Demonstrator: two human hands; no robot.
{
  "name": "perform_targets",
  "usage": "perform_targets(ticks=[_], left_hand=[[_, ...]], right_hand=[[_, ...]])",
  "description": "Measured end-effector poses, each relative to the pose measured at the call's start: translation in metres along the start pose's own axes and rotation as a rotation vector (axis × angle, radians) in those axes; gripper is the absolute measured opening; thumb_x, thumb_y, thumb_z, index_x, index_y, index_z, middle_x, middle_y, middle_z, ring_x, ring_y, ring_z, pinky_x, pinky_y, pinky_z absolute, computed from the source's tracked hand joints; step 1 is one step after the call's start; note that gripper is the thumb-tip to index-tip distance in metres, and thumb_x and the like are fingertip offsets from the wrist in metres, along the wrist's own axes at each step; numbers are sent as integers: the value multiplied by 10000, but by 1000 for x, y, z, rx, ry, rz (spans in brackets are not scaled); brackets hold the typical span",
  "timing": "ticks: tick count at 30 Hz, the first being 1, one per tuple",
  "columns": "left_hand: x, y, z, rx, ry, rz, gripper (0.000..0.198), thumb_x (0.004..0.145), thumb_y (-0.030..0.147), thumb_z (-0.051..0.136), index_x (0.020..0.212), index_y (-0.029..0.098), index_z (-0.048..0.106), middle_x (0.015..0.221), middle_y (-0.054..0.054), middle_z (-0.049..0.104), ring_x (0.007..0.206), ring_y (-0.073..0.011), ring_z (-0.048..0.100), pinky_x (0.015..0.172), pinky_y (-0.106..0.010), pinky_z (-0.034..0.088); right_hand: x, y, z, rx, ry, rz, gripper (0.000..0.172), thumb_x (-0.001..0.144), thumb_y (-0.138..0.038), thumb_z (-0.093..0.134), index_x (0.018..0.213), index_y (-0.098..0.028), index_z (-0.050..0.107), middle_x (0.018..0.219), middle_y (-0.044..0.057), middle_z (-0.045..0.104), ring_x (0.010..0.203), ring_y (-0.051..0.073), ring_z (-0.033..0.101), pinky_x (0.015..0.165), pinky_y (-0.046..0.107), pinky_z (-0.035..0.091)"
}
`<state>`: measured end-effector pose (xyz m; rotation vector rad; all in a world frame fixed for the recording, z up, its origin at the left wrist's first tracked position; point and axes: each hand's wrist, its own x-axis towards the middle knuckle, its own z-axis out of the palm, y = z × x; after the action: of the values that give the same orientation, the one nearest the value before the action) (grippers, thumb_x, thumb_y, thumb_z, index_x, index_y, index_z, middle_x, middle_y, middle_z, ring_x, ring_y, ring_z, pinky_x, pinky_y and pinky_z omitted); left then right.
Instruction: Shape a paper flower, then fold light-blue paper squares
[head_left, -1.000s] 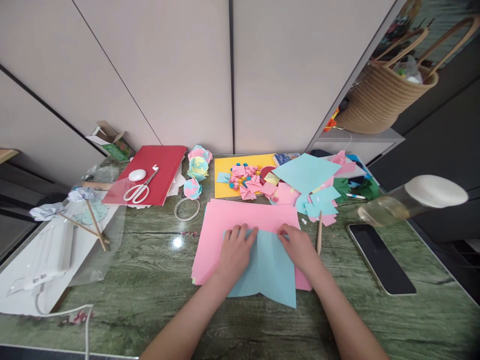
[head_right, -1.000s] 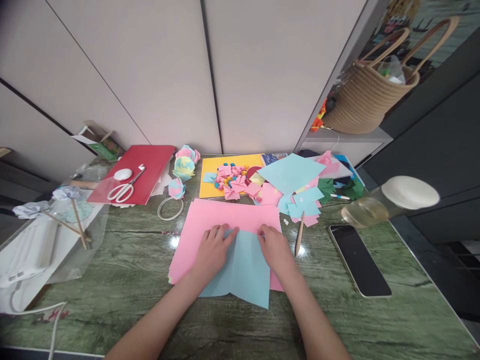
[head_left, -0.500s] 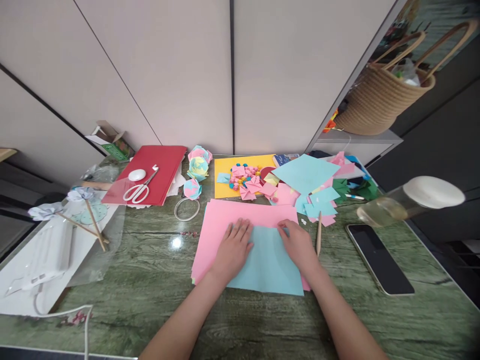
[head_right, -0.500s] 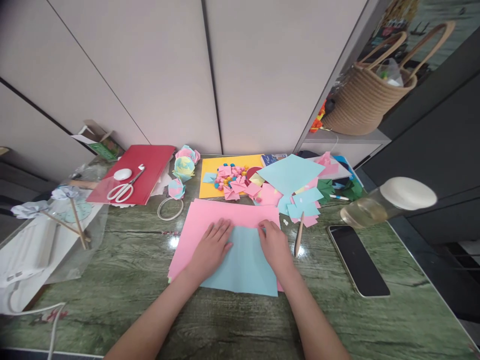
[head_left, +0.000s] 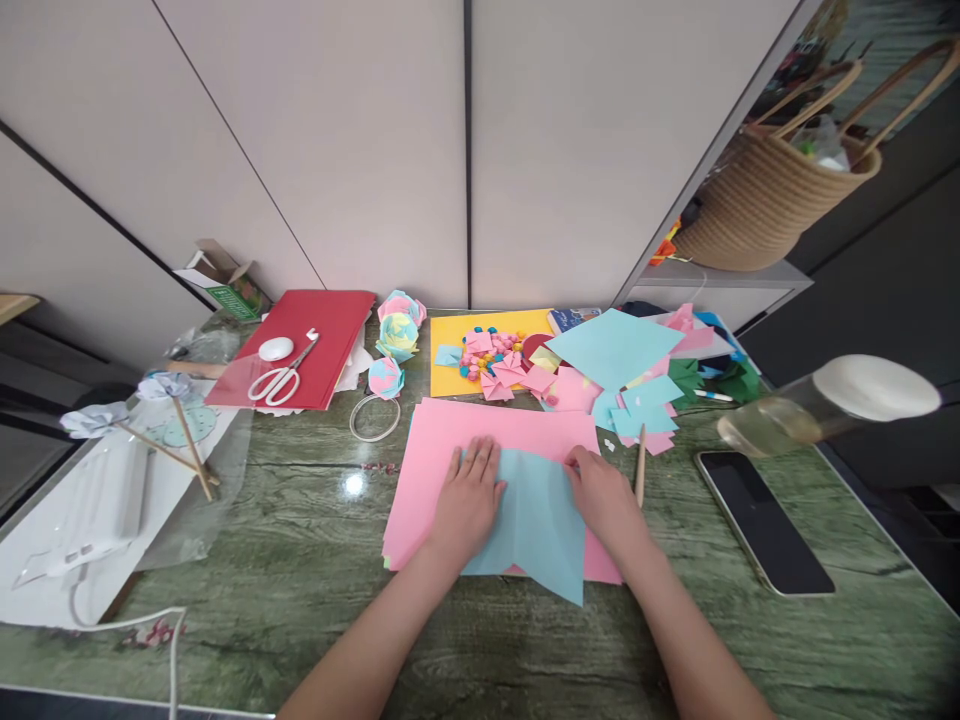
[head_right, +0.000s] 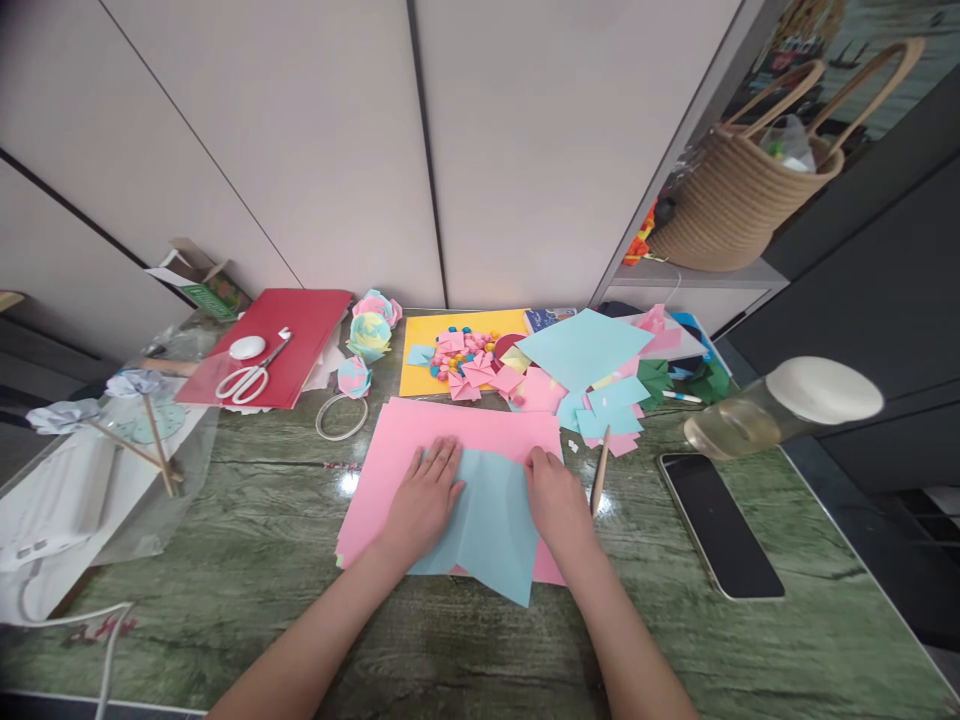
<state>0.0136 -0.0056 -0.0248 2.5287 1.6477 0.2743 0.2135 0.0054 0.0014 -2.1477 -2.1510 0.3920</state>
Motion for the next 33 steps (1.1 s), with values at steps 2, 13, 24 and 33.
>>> perform_targets(ticks=[2,13,24,33], left_hand=[[-1,1,0,28,7,-11,488,908,323,242,1352,119,258,1410,-88,282,1312,-229,194,1070,-451,168],[1,-1,-3,112,100,-28,409,889,255,336,1288,169,362,1382,-107,329,1291,-237,249,1032,-433,265],[0,-3,-8,48,80,-43,420,873,341,369,1256,171,401,1315,-108,410,1241,-233,328,1019,-417,286],[-1,0,-5,57,68,-74,464,883,368,317,1298,163,354,1369,-100,348,1287,-235,257,1046,-426,245]], right_hand=[[0,0,-2,-3,-34,18,106,858,-193,378,812,-183,472,778,58,591,714,188,594,549,256,296],[6,10,-2,192,18,9,159,810,-208,445,960,-198,496,907,43,610,801,174,580,647,247,355],[9,13,1,228,45,8,335,824,-212,391,1157,-201,425,772,22,582,716,185,566,634,263,357],[6,15,2,181,-23,-1,388,826,-187,380,1213,-218,374,848,56,595,766,208,580,622,263,367]])
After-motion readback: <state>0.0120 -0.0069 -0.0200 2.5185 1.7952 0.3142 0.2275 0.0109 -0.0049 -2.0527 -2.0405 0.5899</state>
